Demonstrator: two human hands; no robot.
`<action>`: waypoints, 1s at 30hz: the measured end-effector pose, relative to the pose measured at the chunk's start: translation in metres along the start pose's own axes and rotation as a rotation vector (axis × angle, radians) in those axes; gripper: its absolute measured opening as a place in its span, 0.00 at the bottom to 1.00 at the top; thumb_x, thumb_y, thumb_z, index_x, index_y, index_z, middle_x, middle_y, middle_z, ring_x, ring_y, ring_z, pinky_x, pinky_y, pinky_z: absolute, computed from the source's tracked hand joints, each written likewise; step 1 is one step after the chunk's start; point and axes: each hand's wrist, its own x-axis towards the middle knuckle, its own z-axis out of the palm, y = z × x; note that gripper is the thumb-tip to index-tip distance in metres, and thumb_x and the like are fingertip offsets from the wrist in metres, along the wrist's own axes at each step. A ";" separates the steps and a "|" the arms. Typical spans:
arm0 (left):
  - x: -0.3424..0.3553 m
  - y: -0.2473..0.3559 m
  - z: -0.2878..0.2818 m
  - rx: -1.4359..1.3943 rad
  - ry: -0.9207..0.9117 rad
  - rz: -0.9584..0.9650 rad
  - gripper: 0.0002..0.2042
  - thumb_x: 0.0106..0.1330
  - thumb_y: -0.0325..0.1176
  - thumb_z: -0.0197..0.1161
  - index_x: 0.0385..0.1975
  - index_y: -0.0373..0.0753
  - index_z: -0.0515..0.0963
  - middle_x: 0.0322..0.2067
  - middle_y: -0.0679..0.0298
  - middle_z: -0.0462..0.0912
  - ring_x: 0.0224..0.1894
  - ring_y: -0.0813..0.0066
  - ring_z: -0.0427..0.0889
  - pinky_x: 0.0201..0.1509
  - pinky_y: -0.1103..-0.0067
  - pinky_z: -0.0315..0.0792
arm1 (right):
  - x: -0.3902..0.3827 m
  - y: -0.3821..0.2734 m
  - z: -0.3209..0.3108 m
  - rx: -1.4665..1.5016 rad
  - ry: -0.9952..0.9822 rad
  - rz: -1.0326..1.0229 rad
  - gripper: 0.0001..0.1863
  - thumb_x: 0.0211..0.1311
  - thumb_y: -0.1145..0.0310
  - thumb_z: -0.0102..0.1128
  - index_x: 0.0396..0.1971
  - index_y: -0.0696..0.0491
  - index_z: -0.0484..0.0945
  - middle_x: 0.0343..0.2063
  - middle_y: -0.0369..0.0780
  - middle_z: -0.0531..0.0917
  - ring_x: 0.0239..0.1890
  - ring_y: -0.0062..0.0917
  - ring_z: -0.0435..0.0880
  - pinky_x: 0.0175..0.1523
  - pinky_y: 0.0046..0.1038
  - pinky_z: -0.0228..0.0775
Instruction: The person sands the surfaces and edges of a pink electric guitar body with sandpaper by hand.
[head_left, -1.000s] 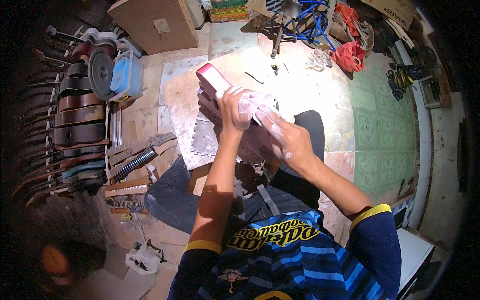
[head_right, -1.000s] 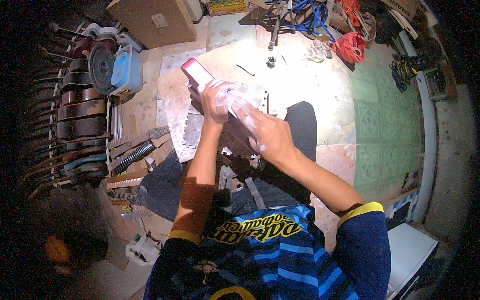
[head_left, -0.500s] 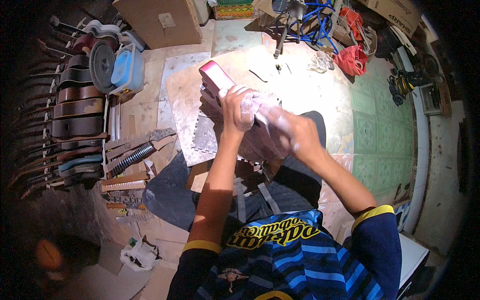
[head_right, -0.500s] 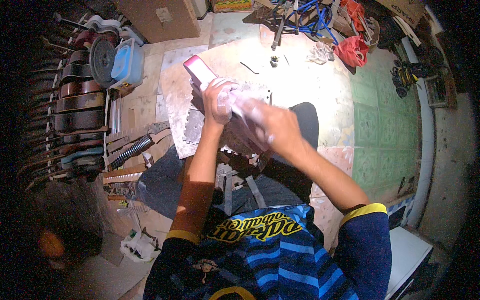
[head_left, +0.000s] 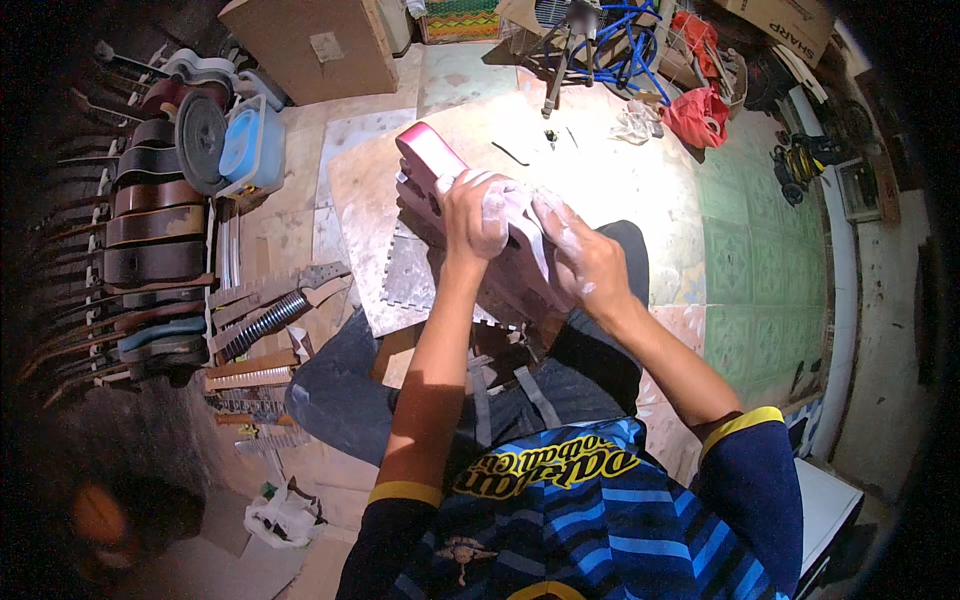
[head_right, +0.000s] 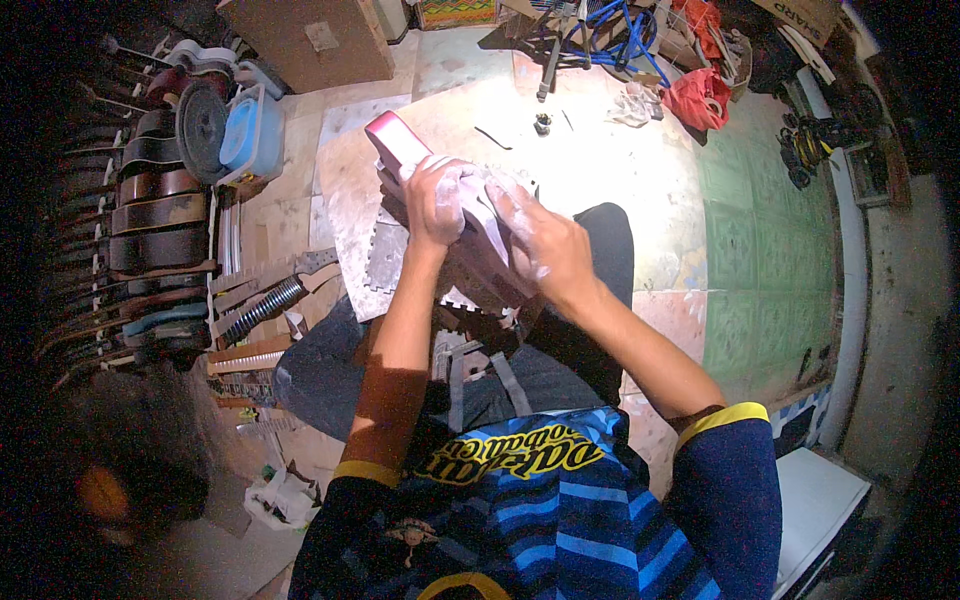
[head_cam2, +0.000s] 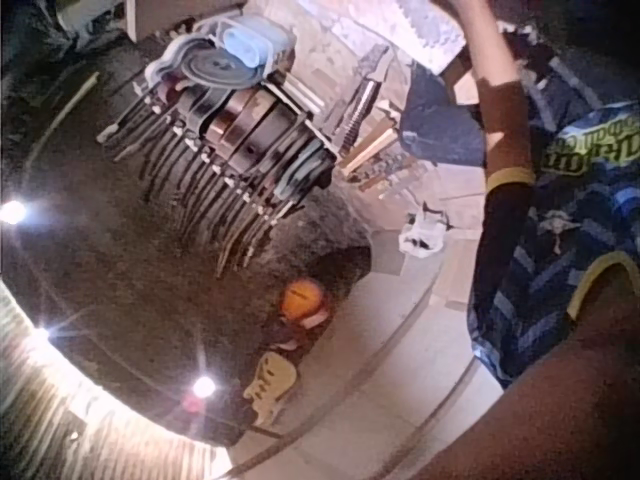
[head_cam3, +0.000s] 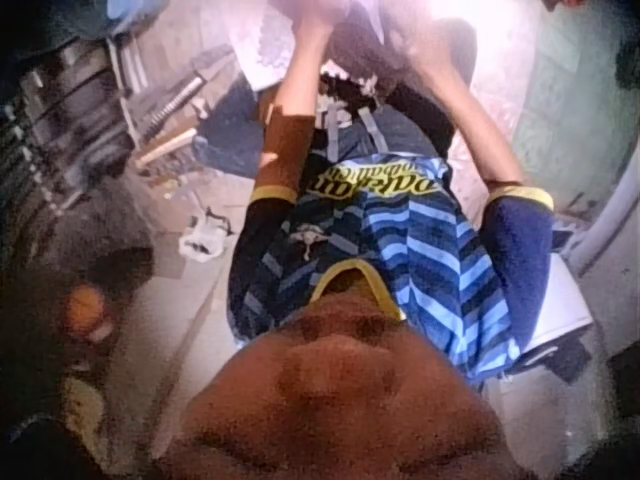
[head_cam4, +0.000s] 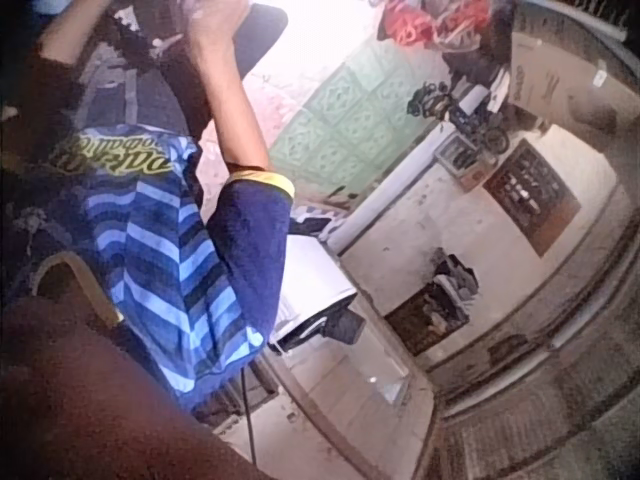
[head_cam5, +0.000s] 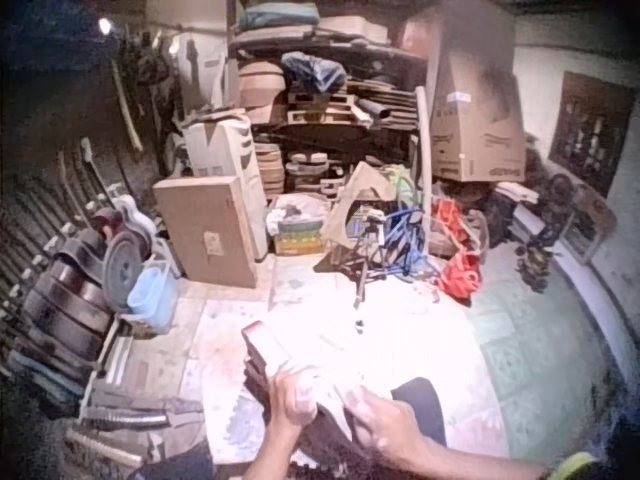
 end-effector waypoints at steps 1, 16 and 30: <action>0.000 -0.001 0.000 0.014 0.002 0.014 0.24 0.65 0.49 0.48 0.29 0.33 0.85 0.32 0.49 0.87 0.38 0.44 0.84 0.48 0.61 0.75 | 0.000 -0.001 0.003 0.008 0.020 0.071 0.42 0.47 0.85 0.58 0.69 0.48 0.75 0.63 0.49 0.80 0.45 0.45 0.89 0.50 0.38 0.84; 0.003 -0.003 0.000 0.110 -0.010 0.019 0.22 0.70 0.48 0.51 0.32 0.35 0.85 0.34 0.50 0.86 0.41 0.44 0.82 0.51 0.60 0.72 | -0.046 0.038 0.006 0.403 0.125 0.421 0.32 0.57 0.77 0.51 0.65 0.60 0.75 0.60 0.58 0.80 0.69 0.47 0.76 0.75 0.37 0.64; -0.041 0.065 -0.033 0.151 -0.098 -0.179 0.27 0.50 0.40 0.81 0.50 0.36 0.83 0.56 0.50 0.84 0.64 0.48 0.76 0.72 0.59 0.65 | -0.070 -0.014 0.024 0.480 0.037 0.439 0.31 0.61 0.66 0.71 0.65 0.56 0.78 0.63 0.52 0.80 0.64 0.45 0.81 0.67 0.36 0.73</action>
